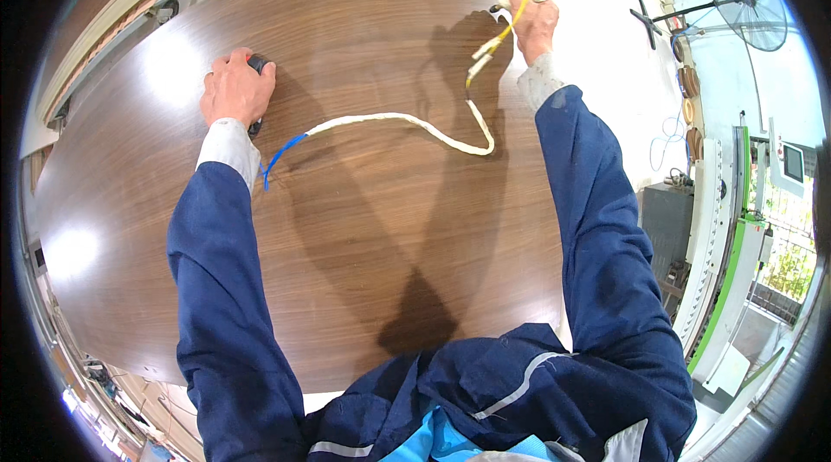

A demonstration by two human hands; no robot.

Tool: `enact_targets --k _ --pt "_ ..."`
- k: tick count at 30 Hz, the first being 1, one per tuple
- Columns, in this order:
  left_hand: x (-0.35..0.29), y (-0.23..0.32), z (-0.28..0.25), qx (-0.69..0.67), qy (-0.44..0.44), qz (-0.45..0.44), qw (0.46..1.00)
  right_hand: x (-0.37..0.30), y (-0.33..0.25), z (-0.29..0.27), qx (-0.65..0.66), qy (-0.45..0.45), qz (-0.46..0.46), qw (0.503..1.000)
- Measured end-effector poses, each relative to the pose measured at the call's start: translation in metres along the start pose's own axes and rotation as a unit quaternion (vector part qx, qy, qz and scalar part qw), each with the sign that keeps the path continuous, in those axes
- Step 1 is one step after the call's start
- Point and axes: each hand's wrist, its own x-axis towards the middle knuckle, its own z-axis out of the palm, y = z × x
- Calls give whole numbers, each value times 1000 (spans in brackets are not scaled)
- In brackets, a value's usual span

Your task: The person sands a large wooden tabletop using a handheld electric sander, moving it across the surface in multiple passes. They pause to inspect small wood chips, then continue sanding before walking away with the tools.

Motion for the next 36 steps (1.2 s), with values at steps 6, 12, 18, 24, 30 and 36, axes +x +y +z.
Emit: enact_targets --k 6,12,18,24,30,36 --pt "13 1 -1 3 -2 6 1000 32 15 14 -36 8 -46 998" --pt "27 6 -4 4 6 9 1000 55 23 20 -7 13 -22 1000" --pt "43 13 -9 10 5 17 1000 78 28 34 31 27 -35 999" --pt "53 15 -10 6 9 20 1000 100 28 34 87 -7 -39 995" --pt "51 14 -8 2 18 26 1000 114 43 42 113 -11 7 993" --pt "49 15 -11 -1 17 30 999 156 66 44 308 -109 -27 945"
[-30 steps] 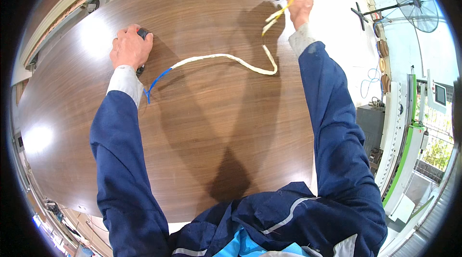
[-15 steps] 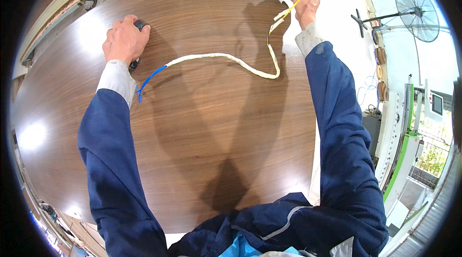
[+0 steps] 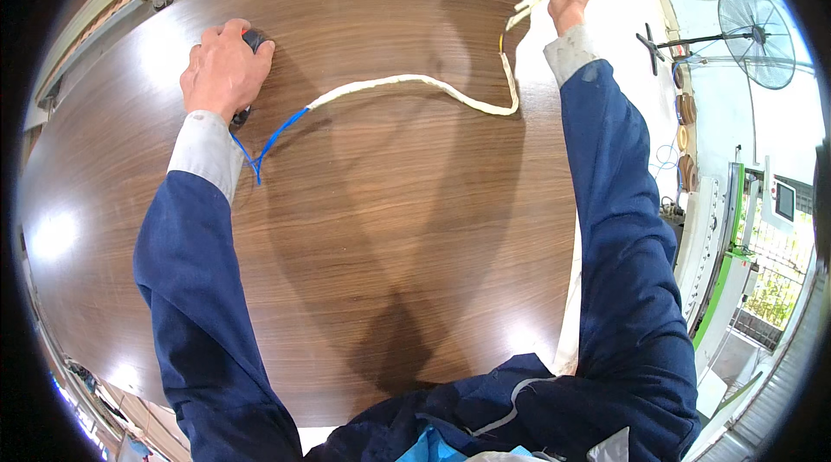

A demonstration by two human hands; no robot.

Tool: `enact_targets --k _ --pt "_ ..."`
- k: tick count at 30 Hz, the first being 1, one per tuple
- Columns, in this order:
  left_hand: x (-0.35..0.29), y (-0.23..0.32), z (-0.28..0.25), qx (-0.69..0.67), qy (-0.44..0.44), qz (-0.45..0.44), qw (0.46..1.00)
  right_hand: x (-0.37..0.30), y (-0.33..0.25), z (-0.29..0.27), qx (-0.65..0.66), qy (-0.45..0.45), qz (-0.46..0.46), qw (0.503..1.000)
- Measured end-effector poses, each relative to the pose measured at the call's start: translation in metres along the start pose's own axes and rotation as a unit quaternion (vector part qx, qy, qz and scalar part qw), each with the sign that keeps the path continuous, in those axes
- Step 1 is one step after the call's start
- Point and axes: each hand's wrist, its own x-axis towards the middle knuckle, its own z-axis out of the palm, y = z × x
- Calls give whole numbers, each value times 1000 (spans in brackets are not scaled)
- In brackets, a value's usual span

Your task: The person sands a large wooden tabletop using a handheld electric sander, moving it across the surface in multiple passes. They pause to inspect small wood chips, then continue sanding before walking away with the tools.

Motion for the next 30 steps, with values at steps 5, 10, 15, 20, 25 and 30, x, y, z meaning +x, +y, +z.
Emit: enact_targets --k 5,10,15,20,25,30 --pt "-3 2 -5 0 4 2 1000 12 14 -2 -24 32 25 999" --pt "-3 2 -4 -4 7 -2 1000 12 4 13 14 4 -37 999" --pt "3 1 -1 -14 18 16 1000 -5 -17 18 -506 83 -180 840" --pt "-15 6 0 -36 -8 -22 999 -74 -92 43 -130 -67 -169 975" --pt "-107 6 11 -83 -13 7 996 -195 -198 79 -363 -121 -178 907" --pt "-234 -3 24 -142 -4 12 990 -288 -240 75 -335 -203 -139 910"
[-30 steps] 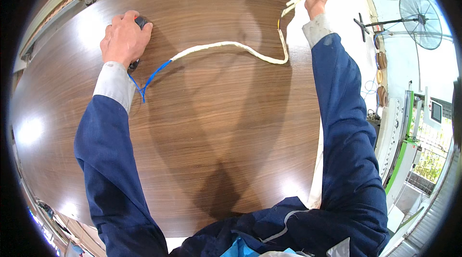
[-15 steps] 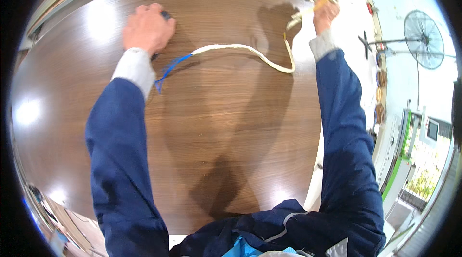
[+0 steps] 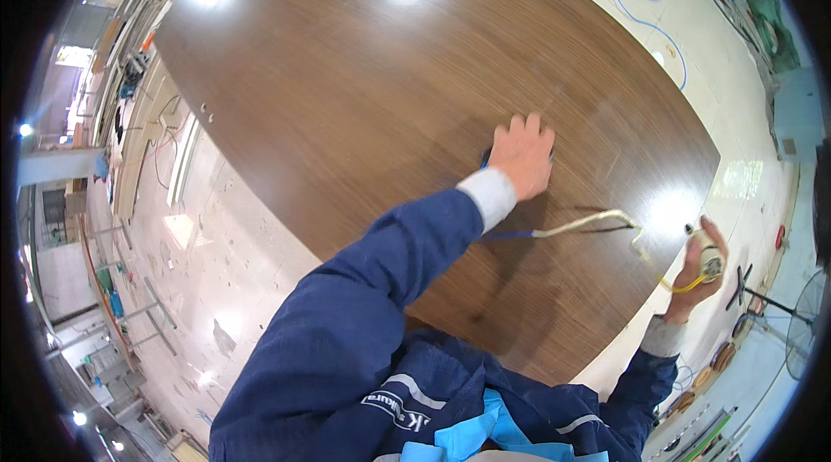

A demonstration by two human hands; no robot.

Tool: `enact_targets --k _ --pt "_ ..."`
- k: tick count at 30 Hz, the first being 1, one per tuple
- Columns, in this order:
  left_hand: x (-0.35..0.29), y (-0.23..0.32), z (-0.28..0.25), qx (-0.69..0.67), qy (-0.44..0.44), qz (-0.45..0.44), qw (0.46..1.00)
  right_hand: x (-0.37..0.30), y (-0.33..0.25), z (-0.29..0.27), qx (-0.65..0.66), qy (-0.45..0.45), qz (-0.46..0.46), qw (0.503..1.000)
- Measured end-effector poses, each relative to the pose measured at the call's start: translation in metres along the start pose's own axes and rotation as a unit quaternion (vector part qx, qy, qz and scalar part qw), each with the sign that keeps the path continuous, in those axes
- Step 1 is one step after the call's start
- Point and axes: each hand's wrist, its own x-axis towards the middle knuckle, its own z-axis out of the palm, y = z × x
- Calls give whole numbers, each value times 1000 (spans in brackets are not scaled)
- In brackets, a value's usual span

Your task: The person sands a large wooden tabletop using a handheld electric sander, moving it across the surface in multiple passes. They pause to inspect small wood chips, then continue sanding before walking away with the tools.

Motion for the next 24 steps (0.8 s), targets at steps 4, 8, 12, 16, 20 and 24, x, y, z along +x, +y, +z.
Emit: enact_targets --k 4,8,12,16,20,24 --pt "-116 -16 5 -44 10 -3 999 -59 -28 6 23 -77 -37 996" --pt "-187 -16 5 -70 24 25 997 -79 -59 27 38 -189 -133 972" --pt "-237 -22 -7 -92 45 -9 995 -91 -94 47 -32 -305 -266 914" --pt "-281 -31 -11 -96 31 -144 984 -107 -122 65 -40 -426 -299 853" --pt "-303 -29 -9 -128 28 -210 969 -126 -136 87 -68 -509 -360 779" --pt "-302 -27 -4 -154 56 -217 962 -136 -134 112 -110 -555 -393 724"
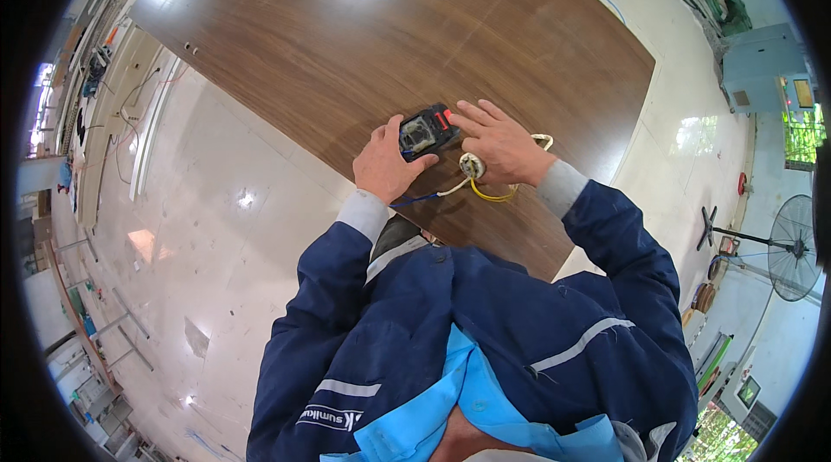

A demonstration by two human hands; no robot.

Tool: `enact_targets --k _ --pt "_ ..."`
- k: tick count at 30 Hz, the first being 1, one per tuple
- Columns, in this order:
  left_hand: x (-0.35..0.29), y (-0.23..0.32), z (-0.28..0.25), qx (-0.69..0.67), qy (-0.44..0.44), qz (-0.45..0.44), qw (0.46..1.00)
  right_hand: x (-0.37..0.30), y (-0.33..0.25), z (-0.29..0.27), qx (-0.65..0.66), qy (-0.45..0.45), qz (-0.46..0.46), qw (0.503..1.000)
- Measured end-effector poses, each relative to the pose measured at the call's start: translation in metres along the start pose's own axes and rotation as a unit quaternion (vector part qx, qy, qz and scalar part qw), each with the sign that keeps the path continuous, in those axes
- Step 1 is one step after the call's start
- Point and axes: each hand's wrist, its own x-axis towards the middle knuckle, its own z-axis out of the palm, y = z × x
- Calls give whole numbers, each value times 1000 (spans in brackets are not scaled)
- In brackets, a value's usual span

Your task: The person sands a large wooden tabletop using a handheld electric sander, moving it across the surface in multiple passes. They pause to inspect small wood chips, then continue sanding before walking away with the tools.

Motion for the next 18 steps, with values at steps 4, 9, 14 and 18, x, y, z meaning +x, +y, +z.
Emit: enact_targets --k 4,9,14,18 --pt "5 -5 8 -38 28 35 998 10 6 13 -44 -51 20 998" --pt "10 -19 3 -75 -1 7 997 13 5 18 -89 -80 34 992" --pt "7 -14 2 -96 -27 -23 995 18 7 15 -123 -106 36 986" --pt "-3 -7 5 -116 7 -20 993 4 1 -11 -122 3 44 992"
